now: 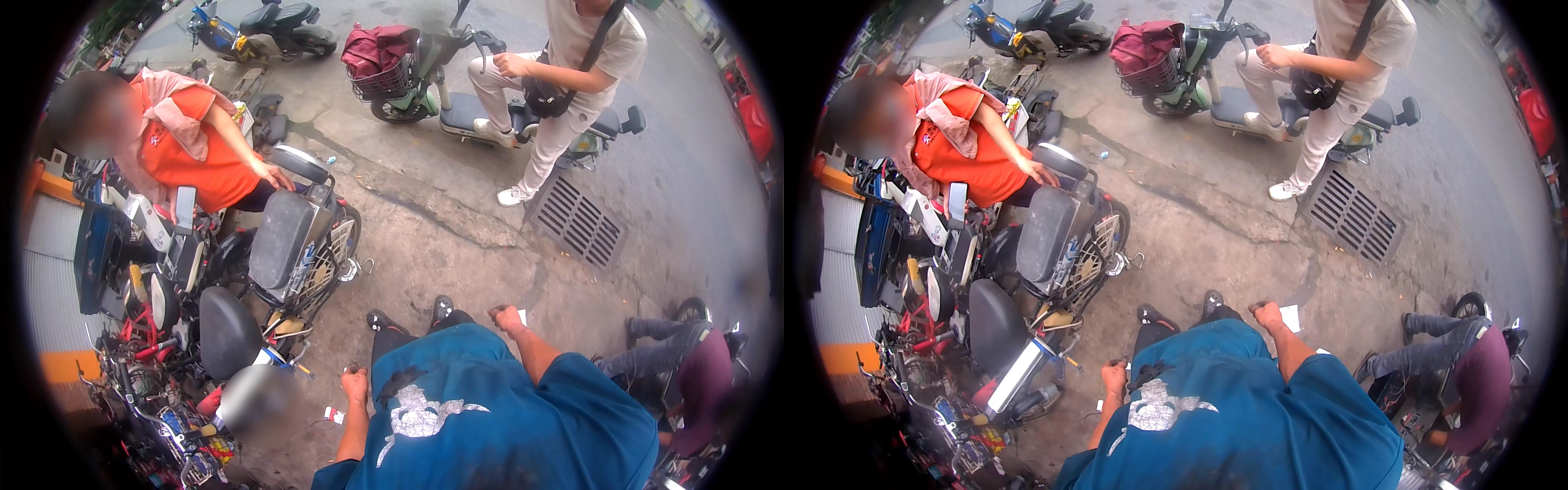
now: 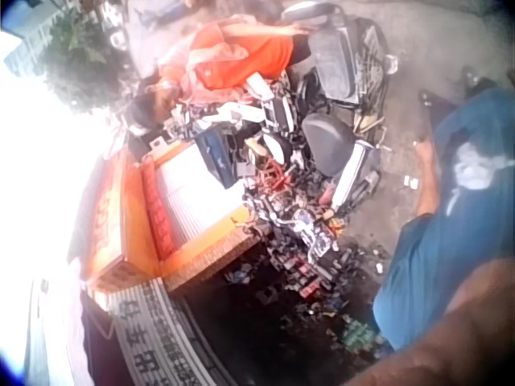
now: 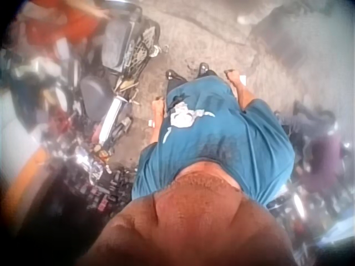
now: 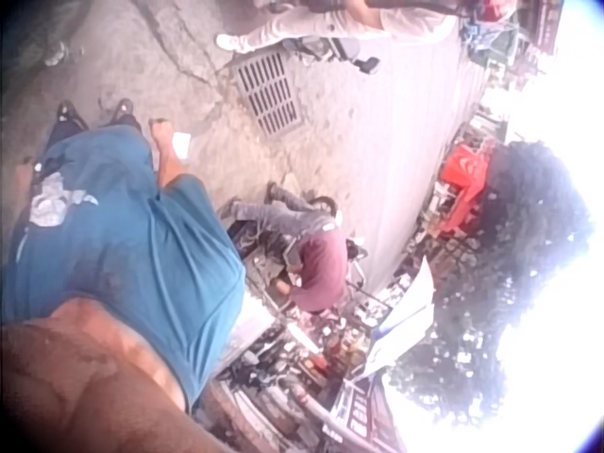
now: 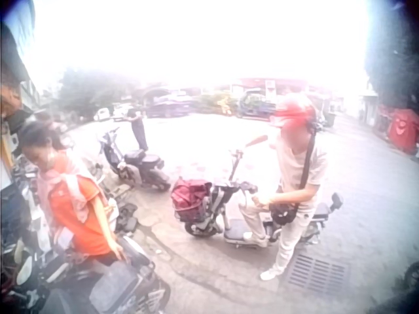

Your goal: The person works on an electric bicycle, interacting with a digital screen on a component, adjusting the seat, and handling wires near a battery compartment.

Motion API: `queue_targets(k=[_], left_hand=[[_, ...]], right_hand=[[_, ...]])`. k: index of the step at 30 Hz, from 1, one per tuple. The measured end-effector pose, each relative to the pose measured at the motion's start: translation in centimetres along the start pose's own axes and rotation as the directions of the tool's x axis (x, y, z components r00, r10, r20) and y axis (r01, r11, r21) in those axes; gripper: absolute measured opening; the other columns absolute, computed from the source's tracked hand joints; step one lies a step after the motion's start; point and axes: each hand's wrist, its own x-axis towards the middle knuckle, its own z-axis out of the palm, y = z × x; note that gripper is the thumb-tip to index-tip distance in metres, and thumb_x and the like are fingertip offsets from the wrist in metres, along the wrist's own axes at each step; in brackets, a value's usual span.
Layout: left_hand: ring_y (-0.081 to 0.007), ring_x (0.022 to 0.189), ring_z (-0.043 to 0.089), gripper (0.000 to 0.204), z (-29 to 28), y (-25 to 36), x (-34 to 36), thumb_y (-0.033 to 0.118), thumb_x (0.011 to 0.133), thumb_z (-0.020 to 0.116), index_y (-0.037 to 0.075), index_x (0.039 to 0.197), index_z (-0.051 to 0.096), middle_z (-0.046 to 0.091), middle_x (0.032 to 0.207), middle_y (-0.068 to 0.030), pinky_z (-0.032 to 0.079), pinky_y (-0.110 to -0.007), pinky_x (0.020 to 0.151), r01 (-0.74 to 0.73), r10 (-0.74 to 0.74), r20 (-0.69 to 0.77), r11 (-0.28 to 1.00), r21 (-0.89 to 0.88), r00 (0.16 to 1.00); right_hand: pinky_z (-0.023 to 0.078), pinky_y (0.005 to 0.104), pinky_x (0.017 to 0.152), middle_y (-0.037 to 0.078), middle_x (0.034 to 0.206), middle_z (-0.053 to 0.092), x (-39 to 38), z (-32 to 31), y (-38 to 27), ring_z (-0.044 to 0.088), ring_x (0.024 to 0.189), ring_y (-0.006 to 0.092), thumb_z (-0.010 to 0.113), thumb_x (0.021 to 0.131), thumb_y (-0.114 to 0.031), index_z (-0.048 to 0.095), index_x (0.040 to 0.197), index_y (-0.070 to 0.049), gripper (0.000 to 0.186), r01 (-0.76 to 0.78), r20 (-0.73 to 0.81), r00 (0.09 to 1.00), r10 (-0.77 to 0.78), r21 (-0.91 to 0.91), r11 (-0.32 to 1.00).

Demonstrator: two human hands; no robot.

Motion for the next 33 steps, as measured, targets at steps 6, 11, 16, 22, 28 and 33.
queue_targets(k=[6,11,16,22,28,33], left_hand=[[-0.0263,0.078,0.064,0.032,-0.5,-0.1,-1.3,0.012,0.070,0.066,-0.008,0.095,0.065,0.067,0.083,-0.0205,0.049,-0.036,0.072,-0.023,0.024,-0.060,1.000,0.011,0.998],[-0.0334,0.086,0.066,0.033,-1.2,3.1,-2.7,0.019,0.070,0.066,-0.004,0.093,0.066,0.067,0.088,-0.0240,0.049,-0.039,0.076,-0.062,0.079,-0.139,0.991,0.121,0.987],[-0.0352,0.089,0.065,0.033,-1.3,-1.0,-1.7,0.024,0.071,0.065,0.000,0.093,0.068,0.067,0.092,-0.0220,0.049,-0.040,0.079,0.114,-0.102,-0.170,0.991,0.065,0.980],[-0.0325,0.087,0.066,0.026,-1.6,-1.0,-3.5,0.024,0.070,0.064,0.006,0.089,0.069,0.069,0.086,-0.0182,0.050,-0.039,0.077,0.098,-0.088,-0.199,0.995,0.037,0.976],[-0.0330,0.083,0.066,0.024,-2.0,-1.3,-4.5,0.023,0.070,0.064,0.005,0.085,0.068,0.068,0.083,-0.0186,0.050,-0.039,0.075,0.125,-0.110,-0.242,0.991,0.047,0.964],[-0.0338,0.081,0.066,0.022,-3.4,-2.1,-3.3,0.021,0.071,0.064,0.005,0.086,0.069,0.068,0.081,-0.0185,0.050,-0.039,0.073,0.096,-0.097,-0.266,0.995,-0.019,0.959]], right_hand=[[0.048,0.0344,0.072,0.011,0.084,0.067,-0.6,0.0,-1.5,0.062,0.077,0.0222,0.066,0.081,-0.028,0.067,0.098,0.001,0.034,0.015,0.045,0.999,-0.017,0.040,0.999],[0.042,0.0288,0.051,0.007,0.080,0.062,-0.5,-1.1,-1.2,0.055,0.062,0.0151,0.064,0.083,-0.022,0.062,0.103,-0.002,0.029,-0.024,0.111,0.994,0.010,0.130,0.991],[0.044,0.0297,0.052,0.008,0.082,0.063,-1.3,-0.9,-2.5,0.057,0.063,0.0168,0.063,0.083,-0.024,0.061,0.104,-0.001,0.031,-0.026,0.129,0.991,0.017,0.065,0.998],[0.046,0.0317,0.055,0.010,0.086,0.064,-1.0,-1.2,-2.9,0.059,0.068,0.0187,0.062,0.083,-0.026,0.060,0.107,-0.001,0.035,-0.022,0.146,0.989,0.016,0.039,0.999],[0.047,0.0348,0.059,0.011,0.088,0.065,0.3,-1.3,-3.6,0.060,0.072,0.0208,0.062,0.084,-0.027,0.059,0.109,-0.001,0.037,-0.006,0.176,0.984,0.011,-0.029,1.000],[0.048,0.0378,0.069,0.012,0.095,0.064,-1.5,0.3,-7.3,0.061,0.082,0.0233,0.061,0.084,-0.031,0.058,0.114,-0.002,0.041,0.023,0.179,0.984,-0.007,-0.088,0.996]])
